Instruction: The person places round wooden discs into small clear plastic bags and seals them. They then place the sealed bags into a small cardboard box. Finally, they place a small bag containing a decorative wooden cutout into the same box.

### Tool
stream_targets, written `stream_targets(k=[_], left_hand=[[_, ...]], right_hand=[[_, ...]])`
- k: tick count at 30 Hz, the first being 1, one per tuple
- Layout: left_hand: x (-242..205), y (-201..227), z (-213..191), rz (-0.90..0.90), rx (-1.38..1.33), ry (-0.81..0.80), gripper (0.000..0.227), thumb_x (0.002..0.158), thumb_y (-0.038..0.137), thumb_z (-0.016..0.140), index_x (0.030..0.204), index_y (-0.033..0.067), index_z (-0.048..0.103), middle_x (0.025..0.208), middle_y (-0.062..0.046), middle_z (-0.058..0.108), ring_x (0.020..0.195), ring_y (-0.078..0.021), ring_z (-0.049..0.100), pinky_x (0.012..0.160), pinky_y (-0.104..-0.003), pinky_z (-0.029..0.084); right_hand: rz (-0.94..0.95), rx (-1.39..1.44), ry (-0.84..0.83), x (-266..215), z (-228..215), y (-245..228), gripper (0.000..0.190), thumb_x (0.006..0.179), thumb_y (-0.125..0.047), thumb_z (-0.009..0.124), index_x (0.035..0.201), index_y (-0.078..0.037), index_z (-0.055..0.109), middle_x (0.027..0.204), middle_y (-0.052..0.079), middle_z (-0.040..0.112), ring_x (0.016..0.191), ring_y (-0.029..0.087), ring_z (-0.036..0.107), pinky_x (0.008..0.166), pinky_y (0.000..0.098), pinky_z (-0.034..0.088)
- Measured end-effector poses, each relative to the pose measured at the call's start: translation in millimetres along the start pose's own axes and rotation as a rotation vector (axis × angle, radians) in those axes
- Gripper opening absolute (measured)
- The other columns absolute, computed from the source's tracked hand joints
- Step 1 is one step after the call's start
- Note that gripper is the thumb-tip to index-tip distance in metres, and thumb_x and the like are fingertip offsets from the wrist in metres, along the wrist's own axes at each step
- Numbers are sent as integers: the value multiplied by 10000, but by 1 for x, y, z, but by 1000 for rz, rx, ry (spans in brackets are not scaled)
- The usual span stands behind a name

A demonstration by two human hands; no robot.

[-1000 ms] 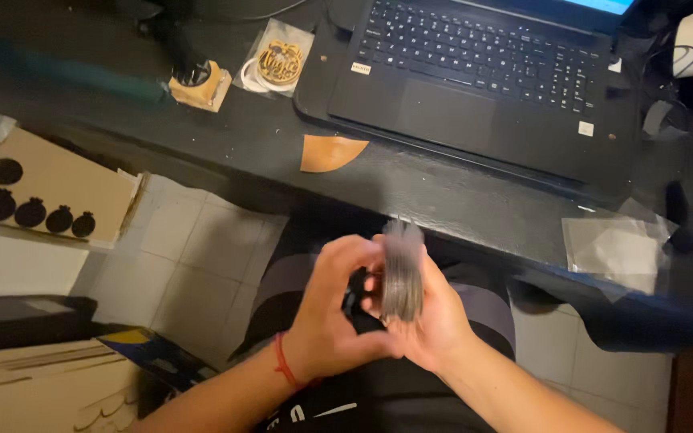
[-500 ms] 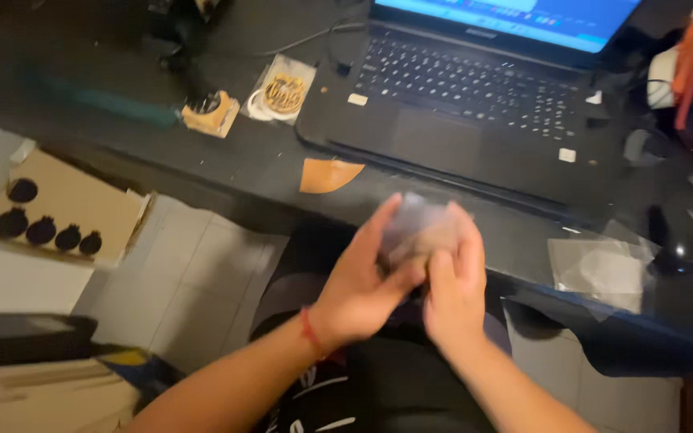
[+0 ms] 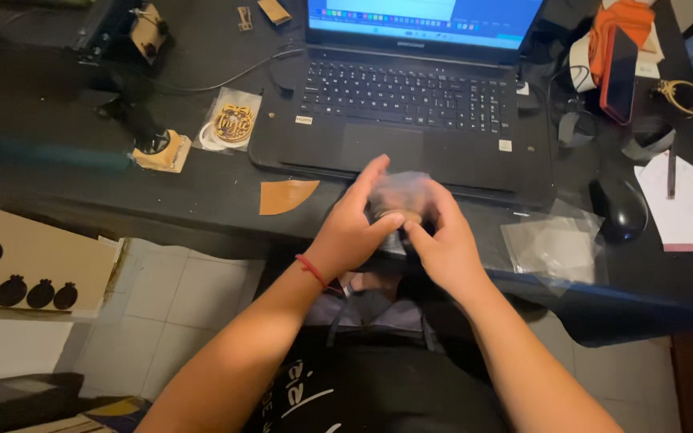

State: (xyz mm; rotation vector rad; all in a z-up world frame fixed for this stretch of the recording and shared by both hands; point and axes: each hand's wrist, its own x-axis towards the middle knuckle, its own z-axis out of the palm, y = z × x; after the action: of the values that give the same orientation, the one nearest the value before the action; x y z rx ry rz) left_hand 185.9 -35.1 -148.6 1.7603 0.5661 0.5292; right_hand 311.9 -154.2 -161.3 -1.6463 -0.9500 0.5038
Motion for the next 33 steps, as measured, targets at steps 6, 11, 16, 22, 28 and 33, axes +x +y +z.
stream_targets(k=[6, 11, 16, 22, 28, 33], left_hand=[[-8, 12, 33, -17, -137, 99, 881, 776, 78, 467, 1603, 157, 173, 1494, -211, 441, 1479, -367, 274, 1206, -493, 217], [-11, 18, 23, -61, -111, 101, 903, 764, 34, 434, 1605, 137, 120, 1543, -267, 314, 1471, -432, 226, 1202, -536, 196], [-8, 24, 10, -88, -75, 34, 914, 754, 26, 440, 1606, 176, 144, 1595, -316, 200, 1476, -481, 160, 1192, -558, 191], [-8, 38, -9, -69, 55, -70, 913, 778, 71, 522, 1603, 200, 153, 1571, -306, 285, 1433, -474, 310, 1161, -553, 283], [-3, 28, -13, -72, 43, -132, 934, 793, 90, 576, 1607, 237, 142, 1537, -328, 337, 1393, -512, 346, 1133, -549, 335], [-2, 25, -11, -37, 95, -153, 916, 801, 61, 522, 1611, 227, 127, 1402, -289, 516, 1345, -461, 446, 1104, -537, 374]], right_hand=[[30, -95, 17, -5, 18, -31, 679, 812, -57, 613, 1463, -61, 422, 1356, 192, 565, 1315, 328, 521, 1115, 478, 383], [155, -122, -3, -8, 7, -26, 726, 829, -74, 601, 1515, -108, 363, 1439, 218, 476, 1368, 391, 436, 1124, 524, 346], [144, -189, -21, -6, 2, -18, 752, 843, -74, 642, 1528, -116, 334, 1464, 245, 445, 1389, 409, 396, 1133, 514, 338], [180, -166, -92, -8, -5, -31, 761, 857, -85, 634, 1544, -112, 307, 1520, 270, 372, 1435, 420, 314, 1170, 526, 277], [169, -131, -110, -8, -8, -40, 753, 880, -52, 619, 1553, -73, 281, 1523, 308, 340, 1444, 457, 274, 1165, 564, 247], [165, -226, -144, -9, -7, -35, 789, 894, -96, 586, 1585, -113, 208, 1555, 278, 313, 1437, 420, 307, 1156, 519, 298]])
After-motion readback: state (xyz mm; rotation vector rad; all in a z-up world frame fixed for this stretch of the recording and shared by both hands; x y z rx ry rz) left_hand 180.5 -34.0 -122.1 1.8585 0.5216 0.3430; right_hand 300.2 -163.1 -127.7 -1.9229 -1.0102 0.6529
